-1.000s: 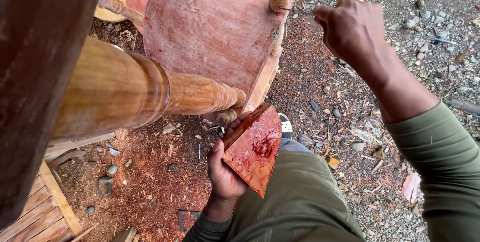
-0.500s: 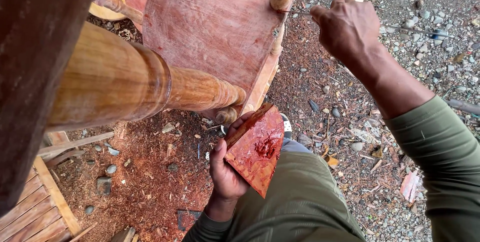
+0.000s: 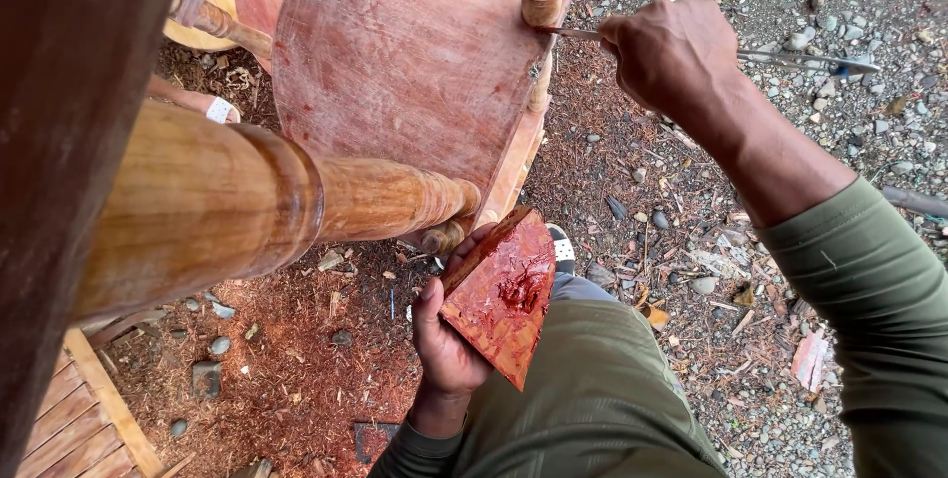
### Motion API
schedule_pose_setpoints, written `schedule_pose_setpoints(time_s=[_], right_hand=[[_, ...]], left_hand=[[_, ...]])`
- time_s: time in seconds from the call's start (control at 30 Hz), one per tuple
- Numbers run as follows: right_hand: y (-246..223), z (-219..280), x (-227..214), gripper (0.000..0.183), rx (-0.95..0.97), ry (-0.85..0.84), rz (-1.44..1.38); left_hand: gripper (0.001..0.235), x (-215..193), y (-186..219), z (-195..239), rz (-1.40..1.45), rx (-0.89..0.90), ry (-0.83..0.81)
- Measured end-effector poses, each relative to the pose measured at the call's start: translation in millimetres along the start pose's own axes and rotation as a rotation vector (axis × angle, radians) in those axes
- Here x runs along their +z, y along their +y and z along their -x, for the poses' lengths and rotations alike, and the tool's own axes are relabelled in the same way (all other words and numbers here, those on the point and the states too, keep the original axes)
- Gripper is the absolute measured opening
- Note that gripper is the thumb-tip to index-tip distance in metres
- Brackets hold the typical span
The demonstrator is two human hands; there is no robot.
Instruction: The person uses a knife to scrape red wax from a block and applies it to the underside of a wooden table. They spread the wax across the surface and around the legs of the table, then scrape the remaining wax from the block.
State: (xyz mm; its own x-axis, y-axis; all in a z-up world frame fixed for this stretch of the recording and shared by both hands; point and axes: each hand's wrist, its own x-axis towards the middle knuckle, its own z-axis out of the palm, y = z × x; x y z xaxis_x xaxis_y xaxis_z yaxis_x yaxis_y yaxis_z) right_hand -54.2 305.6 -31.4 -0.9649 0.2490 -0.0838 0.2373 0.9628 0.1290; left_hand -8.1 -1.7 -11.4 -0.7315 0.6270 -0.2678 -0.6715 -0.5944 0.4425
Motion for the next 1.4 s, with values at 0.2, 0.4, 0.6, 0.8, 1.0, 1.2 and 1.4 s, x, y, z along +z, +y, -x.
schedule_pose_setpoints(time_s=[0.2,0.4,0.6,0.8,1.0,1.2,1.4], right_hand=[[3,-5,-8,0.032,-0.033,-0.013,0.002],[5,-9,-15,0.017,0.025,-0.144,-0.119],[2,0,-6,0.024,-0.051,0.14,-0.067],[-1,-4,-9,0.022,-0.007,0.058,0.024],[3,1,-4,0.021,-0.004,0.04,0.019],[4,2,-6,0.024,0.0,0.006,0.073],[7,6,-7,0.024,-0.021,0.047,0.095]], left_hand=[[0.059,1,-2,0,-0.008,-0.005,0.023],[0.06,5,0,-1,-0.01,0.009,-0.01],[0.057,-3,-3,8,-0.006,0.024,0.054],[0.053,0,-2,9,-0.04,0.081,-0.011],[0.053,-1,-3,11,0.011,0.071,0.011],[0.056,-1,-1,8,-0.021,0.042,0.027],[0.055,-2,-1,7,-0.009,0.045,0.055]])
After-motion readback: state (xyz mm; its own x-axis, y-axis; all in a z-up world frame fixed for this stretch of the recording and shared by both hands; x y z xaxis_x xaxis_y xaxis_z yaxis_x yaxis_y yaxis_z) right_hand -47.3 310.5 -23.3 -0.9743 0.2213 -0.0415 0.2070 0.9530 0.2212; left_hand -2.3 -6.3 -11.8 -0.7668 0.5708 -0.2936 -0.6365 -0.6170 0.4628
